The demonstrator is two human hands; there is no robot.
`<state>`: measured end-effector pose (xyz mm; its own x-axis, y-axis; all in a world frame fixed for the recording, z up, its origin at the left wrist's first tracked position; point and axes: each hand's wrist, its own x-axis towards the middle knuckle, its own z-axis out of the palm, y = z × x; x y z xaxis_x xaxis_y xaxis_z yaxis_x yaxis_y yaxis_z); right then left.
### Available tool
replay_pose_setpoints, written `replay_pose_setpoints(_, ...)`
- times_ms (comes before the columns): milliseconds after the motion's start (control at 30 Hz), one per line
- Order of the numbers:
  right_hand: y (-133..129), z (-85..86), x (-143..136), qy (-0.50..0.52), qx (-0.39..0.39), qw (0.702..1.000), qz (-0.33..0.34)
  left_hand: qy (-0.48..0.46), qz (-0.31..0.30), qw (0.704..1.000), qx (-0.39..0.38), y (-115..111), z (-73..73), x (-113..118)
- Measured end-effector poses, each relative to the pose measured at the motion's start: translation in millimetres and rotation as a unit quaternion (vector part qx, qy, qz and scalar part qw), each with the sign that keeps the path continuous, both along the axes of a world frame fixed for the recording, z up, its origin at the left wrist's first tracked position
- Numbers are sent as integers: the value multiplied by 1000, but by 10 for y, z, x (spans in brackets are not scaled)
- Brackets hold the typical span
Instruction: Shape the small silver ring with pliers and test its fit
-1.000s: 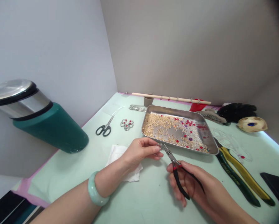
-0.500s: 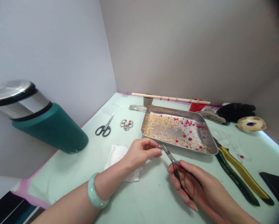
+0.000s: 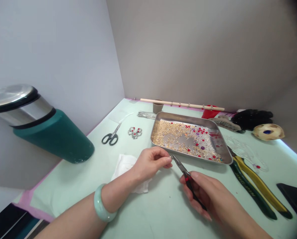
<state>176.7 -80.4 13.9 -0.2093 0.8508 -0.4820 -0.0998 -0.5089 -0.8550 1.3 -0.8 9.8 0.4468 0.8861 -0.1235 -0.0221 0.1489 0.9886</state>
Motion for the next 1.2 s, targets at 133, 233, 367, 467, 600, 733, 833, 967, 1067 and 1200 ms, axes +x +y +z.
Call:
replay_pose_setpoints(133, 8, -87, 28, -35, 11, 999, 10, 9, 1, 1000, 15, 5, -10, -5)
replay_pose_setpoints(233, 20, -123, 35, -69, 28, 997, 22, 26, 5, 999, 46, 5, -31, -6)
replay_pose_setpoints(367, 35, -34, 51, -92, 56, 992, 62, 16, 13, 1000, -6, 18, -34, -13)
replay_pose_setpoints(467, 31, 37, 78, -158, 101, 979, 86, -32, 22, 996, -80, 52, -34, -38)
replay_pose_setpoints(600, 14, -43, 102, -396, 270, 873, 91, -89, 7, 988, -127, 94, -59, -76)
replay_pose_setpoints(733, 23, -211, 98, -512, 392, 758, 96, -106, -26, 983, -147, 92, -98, -79)
replay_pose_setpoints(833, 41, -258, 95, -522, 441, 724, 90, -109, -32, 982, -151, 74, -122, -64)
replay_pose_setpoints(967, 41, -209, 89, -472, 456, 754, 25, -92, -74, 982, -148, 16, -127, -33)
replay_pose_setpoints(1067, 23, -150, 57, -385, 392, 836, 6, -66, -114, 981, -142, -52, -112, -7)
replay_pose_setpoints(1200, 15, -116, 4, -293, 299, 908, -1, -66, -147, 976, -146, -113, -93, 12)
